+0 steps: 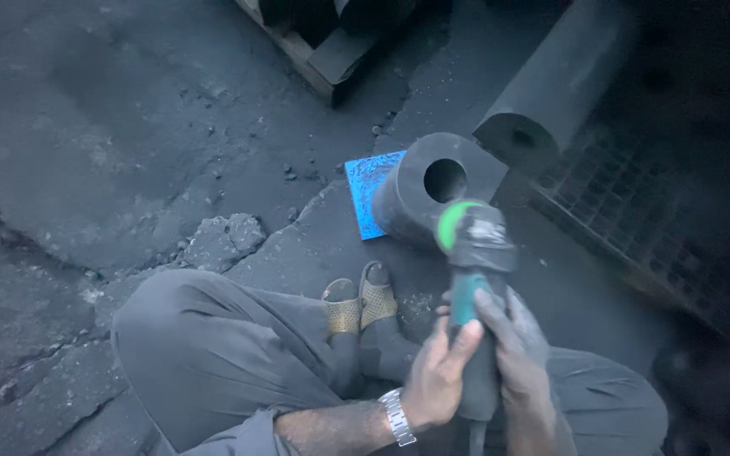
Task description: Grinding and shaping industrial foam blocks using a handheld angle grinder while sitting on the floor.
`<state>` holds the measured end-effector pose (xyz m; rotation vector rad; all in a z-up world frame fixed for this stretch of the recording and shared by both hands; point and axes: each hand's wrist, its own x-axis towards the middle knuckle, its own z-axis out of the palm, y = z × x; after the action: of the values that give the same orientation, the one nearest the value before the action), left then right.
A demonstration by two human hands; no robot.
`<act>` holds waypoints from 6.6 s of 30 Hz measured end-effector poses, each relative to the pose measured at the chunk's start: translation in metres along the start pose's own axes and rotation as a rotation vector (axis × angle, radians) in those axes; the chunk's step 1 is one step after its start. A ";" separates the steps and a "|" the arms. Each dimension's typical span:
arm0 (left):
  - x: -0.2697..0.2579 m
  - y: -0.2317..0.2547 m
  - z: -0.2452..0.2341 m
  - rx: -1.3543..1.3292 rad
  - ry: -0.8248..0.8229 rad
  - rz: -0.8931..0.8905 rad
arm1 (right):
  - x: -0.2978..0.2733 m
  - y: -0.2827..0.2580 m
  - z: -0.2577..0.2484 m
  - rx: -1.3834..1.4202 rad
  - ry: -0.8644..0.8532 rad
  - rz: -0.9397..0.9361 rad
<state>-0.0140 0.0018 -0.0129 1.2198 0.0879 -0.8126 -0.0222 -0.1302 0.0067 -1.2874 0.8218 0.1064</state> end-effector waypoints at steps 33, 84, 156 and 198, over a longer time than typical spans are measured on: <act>0.006 -0.037 0.005 0.055 0.023 0.035 | 0.001 -0.006 -0.005 -0.050 -0.018 -0.013; 0.005 -0.026 0.035 0.042 -0.077 0.131 | 0.006 -0.014 -0.028 -0.151 0.069 0.037; 0.005 -0.001 0.007 0.186 -0.008 0.087 | 0.017 -0.019 0.008 -0.146 0.094 0.063; 0.004 -0.008 0.004 0.038 0.049 0.137 | 0.013 -0.012 0.001 -0.159 -0.082 -0.025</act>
<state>-0.0171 -0.0046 -0.0196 1.2679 0.0283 -0.6674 -0.0068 -0.1381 0.0084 -1.4329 0.7379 0.2063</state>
